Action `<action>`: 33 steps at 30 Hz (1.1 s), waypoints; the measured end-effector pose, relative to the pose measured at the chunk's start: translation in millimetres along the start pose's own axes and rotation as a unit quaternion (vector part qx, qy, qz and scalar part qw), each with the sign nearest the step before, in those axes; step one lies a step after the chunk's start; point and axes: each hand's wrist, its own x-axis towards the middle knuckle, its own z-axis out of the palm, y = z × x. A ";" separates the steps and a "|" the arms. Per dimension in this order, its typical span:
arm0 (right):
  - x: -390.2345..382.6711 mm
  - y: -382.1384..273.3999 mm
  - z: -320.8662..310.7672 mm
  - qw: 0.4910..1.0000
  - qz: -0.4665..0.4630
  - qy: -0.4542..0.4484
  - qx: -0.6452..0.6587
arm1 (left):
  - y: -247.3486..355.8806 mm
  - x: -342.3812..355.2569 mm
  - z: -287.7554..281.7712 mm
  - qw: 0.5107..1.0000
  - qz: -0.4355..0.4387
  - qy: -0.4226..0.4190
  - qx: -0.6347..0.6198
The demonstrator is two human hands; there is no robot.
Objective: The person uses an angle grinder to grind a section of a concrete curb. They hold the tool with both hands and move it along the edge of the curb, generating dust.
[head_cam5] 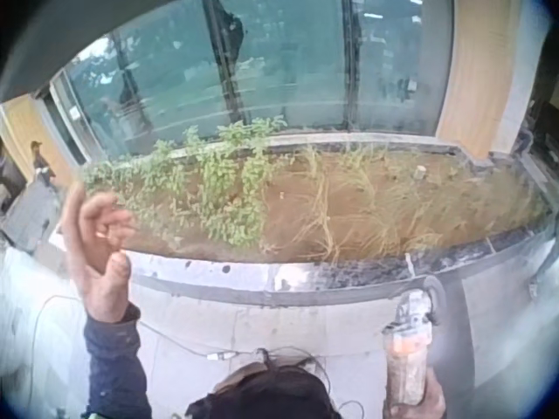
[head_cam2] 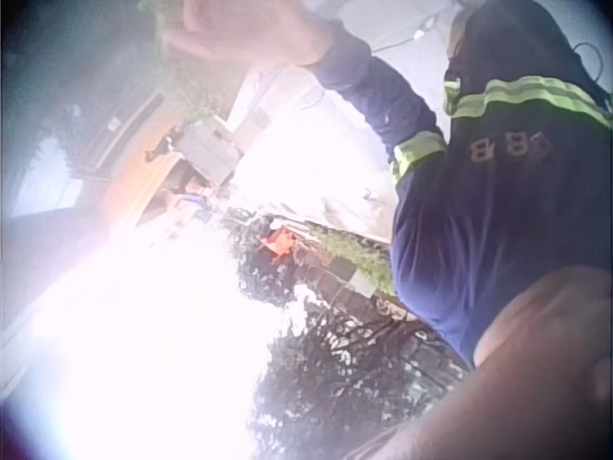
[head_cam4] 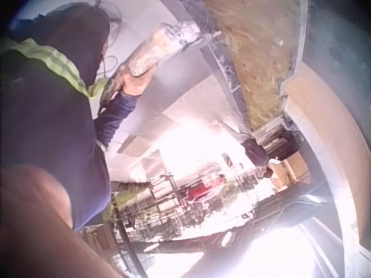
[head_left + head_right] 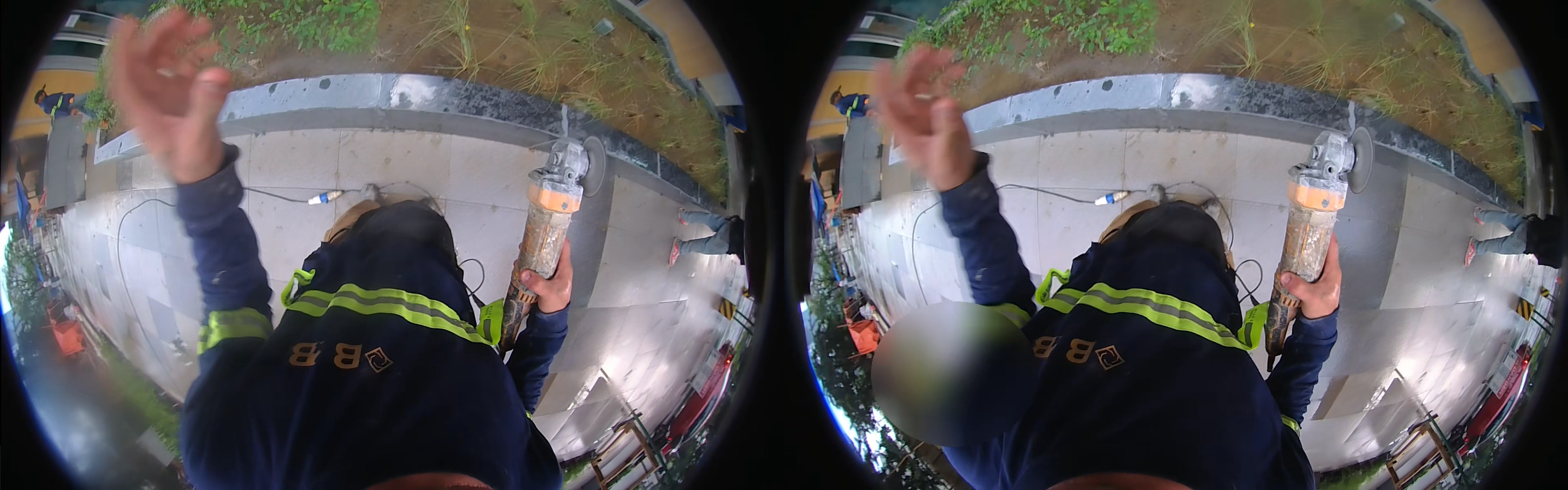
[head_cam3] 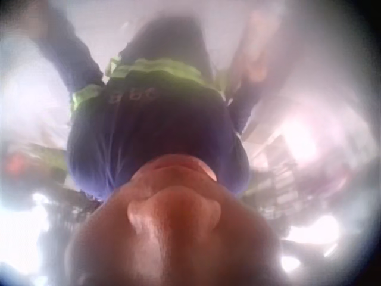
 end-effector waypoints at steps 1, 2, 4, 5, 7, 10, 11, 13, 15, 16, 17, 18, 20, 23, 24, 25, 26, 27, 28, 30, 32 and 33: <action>-1.3 1.5 -1.4 1.000 0.012 -0.002 0.012 | -28.9 -37.7 -5.9 0.992 -0.120 0.009 0.047; -1.4 2.4 -1.1 0.999 0.015 0.001 0.030 | -67.8 -72.4 -16.0 0.984 -0.153 -0.027 0.087; -1.3 3.5 -2.9 0.998 0.035 -0.013 0.043 | -135.4 -186.6 -32.0 0.955 -0.259 -0.046 0.140; -2.0 3.3 -3.7 0.997 0.043 -0.024 0.057 | -153.0 -251.1 -52.7 0.910 -0.368 -0.108 0.159; -2.3 8.9 -0.6 0.997 0.035 -0.001 0.076 | -164.3 -372.7 -109.3 0.765 -0.413 -0.331 0.367; -6.0 13.0 0.9 0.996 0.055 0.011 0.071 | -123.5 -506.6 -200.7 0.592 -0.595 -0.448 0.308; -6.6 14.5 2.1 0.996 0.055 0.013 0.070 | -105.5 -530.4 -228.3 0.522 -0.638 -0.472 0.311; -5.2 16.5 1.4 0.997 0.050 0.006 0.064 | -83.5 -556.0 -263.0 0.473 -0.661 -0.487 0.320; -4.1 17.7 2.4 0.997 0.044 0.010 0.061 | -79.1 -552.9 -273.0 0.494 -0.641 -0.488 0.325; -3.5 17.9 3.0 0.997 0.048 0.010 0.060 | -84.4 -543.3 -269.4 0.526 -0.617 -0.486 0.328; -3.3 18.0 3.3 0.998 0.043 0.010 0.051 | -96.0 -529.5 -260.8 0.564 -0.585 -0.481 0.327; -3.1 18.2 4.0 0.998 0.045 0.008 0.042 | -109.0 -513.4 -248.8 0.568 -0.572 -0.485 0.339; -3.6 18.6 4.9 0.999 0.045 0.008 0.030 | -142.2 -474.4 -218.0 0.570 -0.655 -0.389 0.309; -5.3 19.5 5.5 0.999 0.032 0.010 0.020 | -187.1 -409.4 -170.0 0.620 -0.675 -0.308 0.255; -5.7 19.5 5.5 0.999 0.027 0.009 0.015 | -198.4 -389.3 -154.0 0.636 -0.664 -0.293 0.261; -6.5 19.2 5.6 1.000 0.025 0.011 0.015 | -204.3 -370.8 -141.2 0.677 -0.622 -0.297 0.258; -6.7 18.9 5.8 1.000 0.022 0.012 0.015 | -210.0 -354.3 -127.5 0.720 -0.583 -0.288 0.241; -7.2 18.3 6.3 0.999 0.022 0.017 0.018 | -210.8 -340.6 -116.2 0.721 -0.586 -0.286 0.233; -7.5 17.6 7.1 0.999 0.023 0.019 0.024 | -210.7 -328.6 -105.4 0.732 -0.578 -0.282 0.226; -8.3 15.7 9.4 0.999 0.025 0.024 0.036 | -203.1 -311.4 -87.1 0.747 -0.570 -0.284 0.193; -9.1 13.8 12.3 0.998 0.028 0.028 0.048 | -187.9 -301.4 -71.2 0.745 -0.556 -0.321 0.182; -9.8 12.7 13.5 0.998 0.030 0.030 0.055 | -177.8 -298.0 -63.7 0.742 -0.552 -0.336 0.181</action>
